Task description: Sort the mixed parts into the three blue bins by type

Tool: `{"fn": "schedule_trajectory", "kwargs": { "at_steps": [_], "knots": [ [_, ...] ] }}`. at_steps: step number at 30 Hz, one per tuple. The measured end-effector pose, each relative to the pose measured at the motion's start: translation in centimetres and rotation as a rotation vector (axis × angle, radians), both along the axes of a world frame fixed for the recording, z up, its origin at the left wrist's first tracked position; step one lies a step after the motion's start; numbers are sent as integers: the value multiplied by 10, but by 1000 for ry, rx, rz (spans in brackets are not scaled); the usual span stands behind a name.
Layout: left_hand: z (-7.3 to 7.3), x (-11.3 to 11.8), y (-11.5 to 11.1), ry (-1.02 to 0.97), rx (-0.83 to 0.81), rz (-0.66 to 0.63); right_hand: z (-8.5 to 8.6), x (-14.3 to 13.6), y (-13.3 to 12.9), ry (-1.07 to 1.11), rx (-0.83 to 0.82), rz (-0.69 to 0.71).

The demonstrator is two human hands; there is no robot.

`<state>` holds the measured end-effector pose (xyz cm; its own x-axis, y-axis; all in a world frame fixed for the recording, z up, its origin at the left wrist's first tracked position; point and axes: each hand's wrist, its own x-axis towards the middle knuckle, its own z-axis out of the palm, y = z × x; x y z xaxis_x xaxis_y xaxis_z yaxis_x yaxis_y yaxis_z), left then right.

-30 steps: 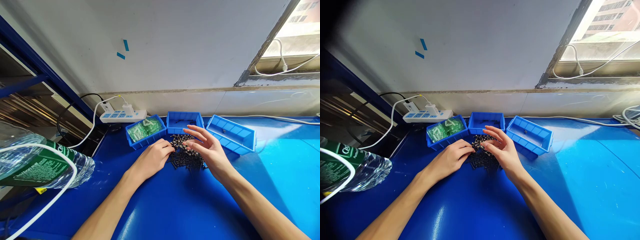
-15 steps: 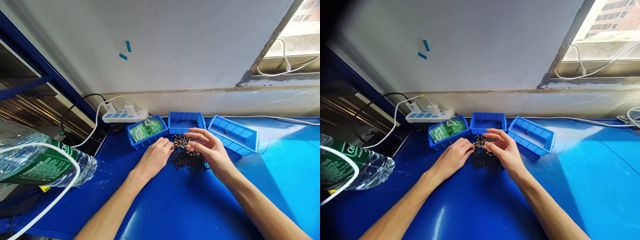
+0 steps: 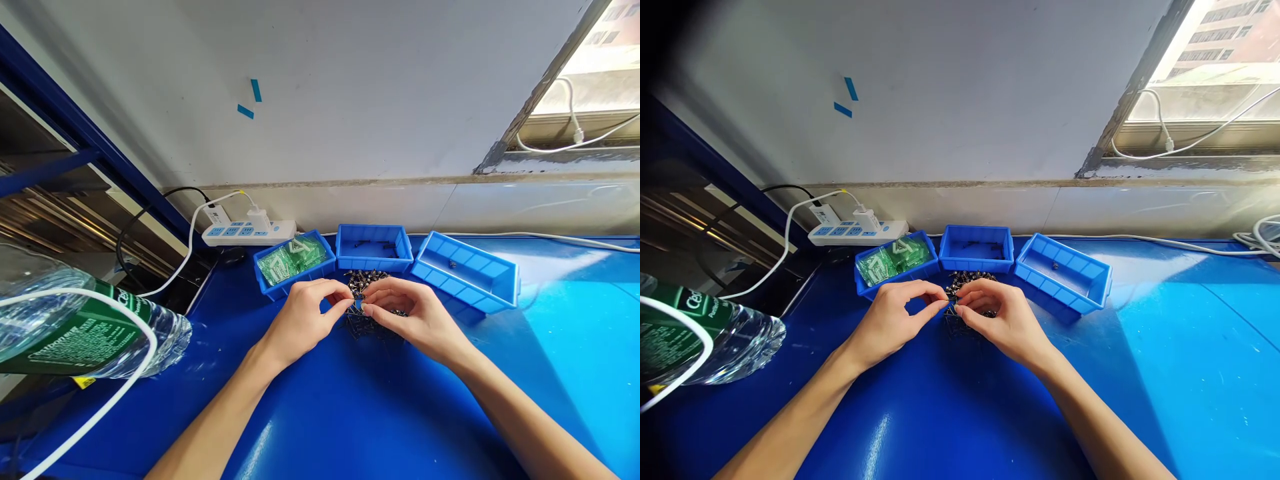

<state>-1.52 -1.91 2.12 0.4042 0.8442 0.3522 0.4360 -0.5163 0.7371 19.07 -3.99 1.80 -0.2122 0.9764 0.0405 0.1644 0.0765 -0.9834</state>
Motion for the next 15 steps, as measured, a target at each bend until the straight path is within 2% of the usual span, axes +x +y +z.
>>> {"fn": "schedule_trajectory", "kwargs": {
  "at_steps": [6,9,11,15],
  "knots": [
    [1,4,-3,-141,-208,-45,-3,-3,-1,165,-151,15],
    [1,1,-3,-201,-277,-45,-2,-2,-1,154,-169,60],
    [3,-4,-1,-105,-285,-84,-3,-1,1,134,-184,69],
    [3,-18,5,288,-216,-163,-10,2,5,281,-83,-78]
  ]
}}
